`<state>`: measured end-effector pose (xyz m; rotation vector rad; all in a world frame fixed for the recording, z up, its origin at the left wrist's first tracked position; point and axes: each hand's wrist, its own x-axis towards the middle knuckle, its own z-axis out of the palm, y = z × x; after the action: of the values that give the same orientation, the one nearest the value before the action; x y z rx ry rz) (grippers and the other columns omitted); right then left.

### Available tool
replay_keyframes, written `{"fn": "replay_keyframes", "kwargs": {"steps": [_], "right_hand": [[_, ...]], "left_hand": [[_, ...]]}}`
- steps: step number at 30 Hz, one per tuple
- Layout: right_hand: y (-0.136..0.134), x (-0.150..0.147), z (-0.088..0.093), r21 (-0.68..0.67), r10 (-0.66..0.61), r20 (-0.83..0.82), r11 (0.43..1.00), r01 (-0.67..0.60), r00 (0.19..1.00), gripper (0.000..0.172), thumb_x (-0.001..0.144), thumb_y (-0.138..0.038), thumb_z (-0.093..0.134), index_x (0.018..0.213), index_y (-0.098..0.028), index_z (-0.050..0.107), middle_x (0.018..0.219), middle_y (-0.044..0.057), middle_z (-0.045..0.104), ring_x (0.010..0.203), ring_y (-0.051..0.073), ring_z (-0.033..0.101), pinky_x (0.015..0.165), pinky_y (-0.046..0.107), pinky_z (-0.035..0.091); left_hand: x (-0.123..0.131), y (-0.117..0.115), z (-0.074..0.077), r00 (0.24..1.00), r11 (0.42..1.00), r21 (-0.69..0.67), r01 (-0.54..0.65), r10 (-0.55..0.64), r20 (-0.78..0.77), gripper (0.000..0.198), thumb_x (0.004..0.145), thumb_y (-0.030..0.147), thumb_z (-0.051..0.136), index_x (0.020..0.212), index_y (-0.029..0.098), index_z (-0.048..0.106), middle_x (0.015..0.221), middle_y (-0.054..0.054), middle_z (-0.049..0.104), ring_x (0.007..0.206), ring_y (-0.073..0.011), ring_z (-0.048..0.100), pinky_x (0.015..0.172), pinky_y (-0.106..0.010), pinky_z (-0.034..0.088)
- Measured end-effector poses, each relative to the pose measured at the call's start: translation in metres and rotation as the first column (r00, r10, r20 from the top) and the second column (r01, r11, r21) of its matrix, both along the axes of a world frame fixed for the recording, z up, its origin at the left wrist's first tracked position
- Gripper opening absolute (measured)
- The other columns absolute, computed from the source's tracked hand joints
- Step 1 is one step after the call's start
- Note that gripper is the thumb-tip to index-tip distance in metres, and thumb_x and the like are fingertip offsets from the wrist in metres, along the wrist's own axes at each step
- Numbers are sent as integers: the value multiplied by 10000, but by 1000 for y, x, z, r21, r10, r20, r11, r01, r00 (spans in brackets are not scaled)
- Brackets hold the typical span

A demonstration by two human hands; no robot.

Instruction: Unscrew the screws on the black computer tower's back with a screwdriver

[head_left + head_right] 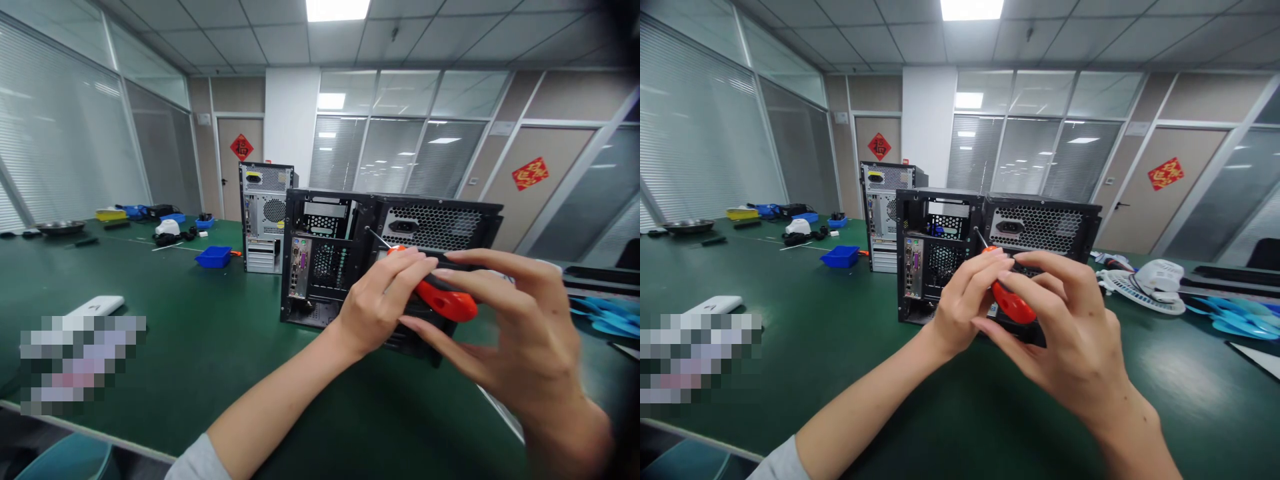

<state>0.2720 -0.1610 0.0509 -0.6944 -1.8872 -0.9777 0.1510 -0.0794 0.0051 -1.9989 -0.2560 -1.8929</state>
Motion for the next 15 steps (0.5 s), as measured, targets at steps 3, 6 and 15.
{"fn": "replay_keyframes", "kwargs": {"steps": [3,6,15], "right_hand": [[-3,3,2,-65,1,8,998,-1,1000,537,823,-252,636,1315,-276,422,1179,117,509,1014,257,573,622,309,550],[-3,4,4,-91,56,30,994,-53,998,522,828,-184,606,1312,-270,434,1196,119,490,1006,239,574,658,305,566],[-5,15,5,-125,146,19,982,-143,989,615,793,-88,596,1319,-378,464,1214,80,511,939,208,596,690,344,600]], "left_hand": [[-2,0,2,1000,1000,19,-11,11,-5,352,954,129,325,1297,128,405,1203,-85,591,1239,-151,512,1056,-334,471],[-3,0,4,1000,999,29,-24,24,-7,355,950,112,321,1297,121,400,1203,-89,594,1236,-156,516,1049,-340,480],[-6,1,8,999,999,37,-21,22,-30,373,956,133,314,1325,130,372,1212,-82,597,1239,-163,516,1054,-354,479]]}}
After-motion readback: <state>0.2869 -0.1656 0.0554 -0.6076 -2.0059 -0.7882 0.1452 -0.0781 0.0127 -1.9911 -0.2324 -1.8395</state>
